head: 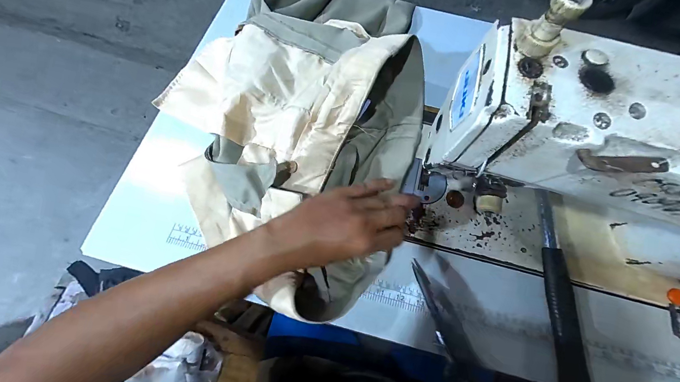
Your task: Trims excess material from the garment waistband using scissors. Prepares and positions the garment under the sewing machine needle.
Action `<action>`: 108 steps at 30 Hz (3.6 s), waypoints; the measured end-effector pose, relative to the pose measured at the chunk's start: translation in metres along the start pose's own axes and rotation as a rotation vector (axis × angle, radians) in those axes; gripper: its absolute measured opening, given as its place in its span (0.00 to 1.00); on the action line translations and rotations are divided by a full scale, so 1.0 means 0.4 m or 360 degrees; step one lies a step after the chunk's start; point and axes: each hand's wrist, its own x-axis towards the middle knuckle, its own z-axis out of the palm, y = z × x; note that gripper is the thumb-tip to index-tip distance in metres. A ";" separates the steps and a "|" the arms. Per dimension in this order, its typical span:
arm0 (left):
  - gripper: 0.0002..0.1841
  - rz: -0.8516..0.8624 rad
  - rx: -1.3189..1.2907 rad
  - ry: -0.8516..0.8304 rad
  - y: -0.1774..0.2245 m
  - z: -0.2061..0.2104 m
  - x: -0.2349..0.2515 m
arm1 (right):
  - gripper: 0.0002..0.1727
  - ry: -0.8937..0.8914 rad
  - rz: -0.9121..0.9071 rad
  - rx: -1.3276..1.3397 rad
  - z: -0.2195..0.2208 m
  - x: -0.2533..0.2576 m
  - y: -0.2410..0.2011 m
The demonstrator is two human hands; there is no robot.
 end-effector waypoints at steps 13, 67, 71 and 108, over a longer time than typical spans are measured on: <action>0.02 -0.0414 0.0415 0.0837 0.022 0.079 -0.203 | 0.22 0.0158 -0.0538 0.0311 0.336 0.040 0.056; 0.11 -0.0311 -0.0423 -0.0712 0.046 -0.046 0.003 | 0.28 0.0493 -0.1166 -0.1749 0.159 -0.025 0.069; 0.11 -0.0346 -0.0416 -0.0693 0.052 -0.044 0.000 | 0.27 0.0388 -0.1207 -0.1601 0.128 -0.007 0.079; 0.11 -0.0619 -0.0437 -0.0070 0.102 -0.002 -0.081 | 0.28 0.0092 -0.1487 -0.1369 -0.036 0.074 0.128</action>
